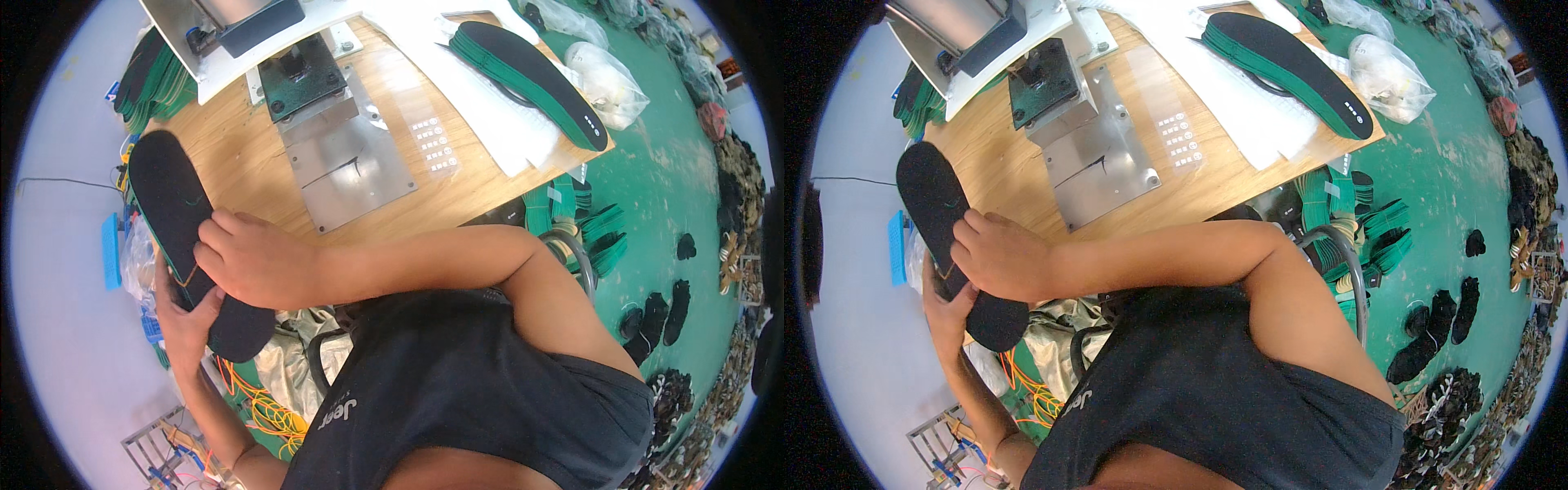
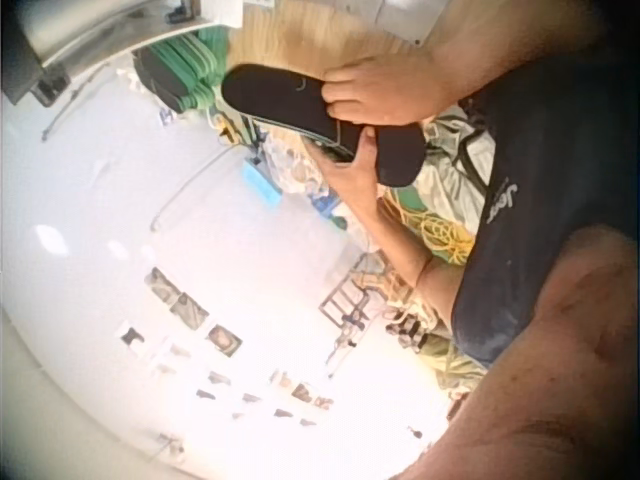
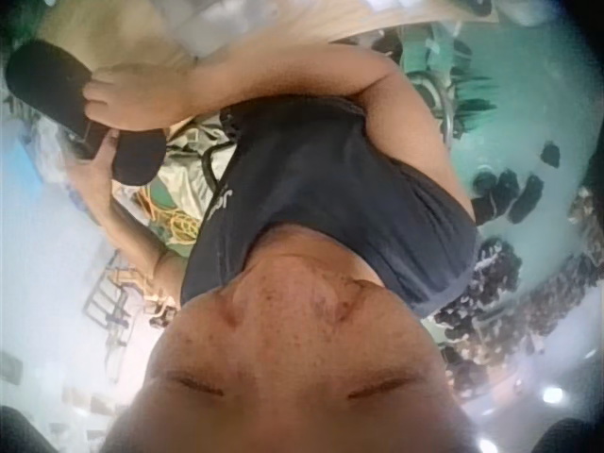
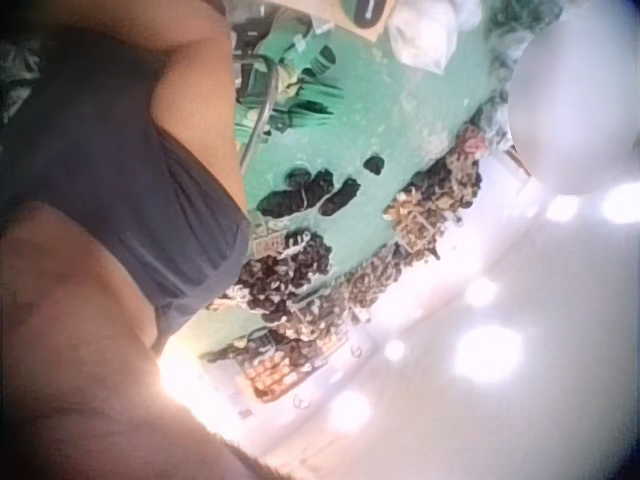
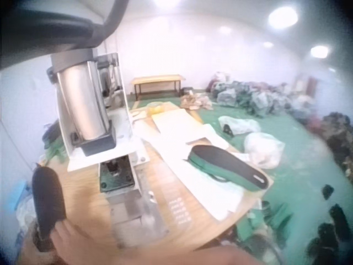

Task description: The person takes a stack of green insoles, places them one by one into a small labeling machine to apply a size or logo sticker, and then cuts a piece of clear material with shears.

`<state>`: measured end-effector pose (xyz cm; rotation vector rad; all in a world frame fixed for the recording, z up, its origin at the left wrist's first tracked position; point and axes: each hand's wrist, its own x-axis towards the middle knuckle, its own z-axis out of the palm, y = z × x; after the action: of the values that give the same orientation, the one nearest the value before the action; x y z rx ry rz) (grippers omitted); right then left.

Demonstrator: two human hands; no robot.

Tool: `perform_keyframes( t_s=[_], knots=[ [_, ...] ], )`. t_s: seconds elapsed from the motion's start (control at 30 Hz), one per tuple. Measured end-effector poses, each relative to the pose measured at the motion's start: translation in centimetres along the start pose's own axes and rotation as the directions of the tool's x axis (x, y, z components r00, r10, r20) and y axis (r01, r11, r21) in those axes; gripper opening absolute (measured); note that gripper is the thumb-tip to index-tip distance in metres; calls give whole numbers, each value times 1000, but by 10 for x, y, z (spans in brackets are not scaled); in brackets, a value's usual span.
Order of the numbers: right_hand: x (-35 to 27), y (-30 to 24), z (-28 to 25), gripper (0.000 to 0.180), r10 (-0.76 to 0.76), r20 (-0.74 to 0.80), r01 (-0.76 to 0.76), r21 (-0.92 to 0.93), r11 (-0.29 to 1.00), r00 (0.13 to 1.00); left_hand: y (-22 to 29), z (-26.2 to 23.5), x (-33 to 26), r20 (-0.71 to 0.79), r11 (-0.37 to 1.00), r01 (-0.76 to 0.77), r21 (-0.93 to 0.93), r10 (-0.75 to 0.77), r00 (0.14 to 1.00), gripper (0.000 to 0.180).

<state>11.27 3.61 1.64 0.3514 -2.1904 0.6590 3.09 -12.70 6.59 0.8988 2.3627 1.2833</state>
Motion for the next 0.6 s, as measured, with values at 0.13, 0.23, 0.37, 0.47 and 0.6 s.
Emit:
perform_keyframes(
  t_s=[0.13, 0.23, 0.37, 0.47, 0.6],
  knots=[
    [-13, 4, 1, 23, -32, 85, 37, -48, 998, 996, -3, 20, -13, 72, 979, 102, -175, -91, 993, 83],
    [-18, 11, -3, 19, -32, 53, 34, -45, 998, 998, 0, 31, -23, 148, 975, 128, -181, -102, 984, 81],
    [-41, 9, -15, 15, -144, 86, 151, -80, 985, 986, 4, 35, -25, 205, 956, 191, -224, -145, 968, 79],
    [-49, 11, -17, 14, -139, 94, 146, -70, 987, 986, 9, 41, -25, 223, 970, 174, -168, -134, 965, 78],
    [-52, 18, -27, 13, -127, 93, 129, -17, 992, 988, 11, 45, -27, 260, 987, 152, -54, -133, 957, 80]
  ],
)
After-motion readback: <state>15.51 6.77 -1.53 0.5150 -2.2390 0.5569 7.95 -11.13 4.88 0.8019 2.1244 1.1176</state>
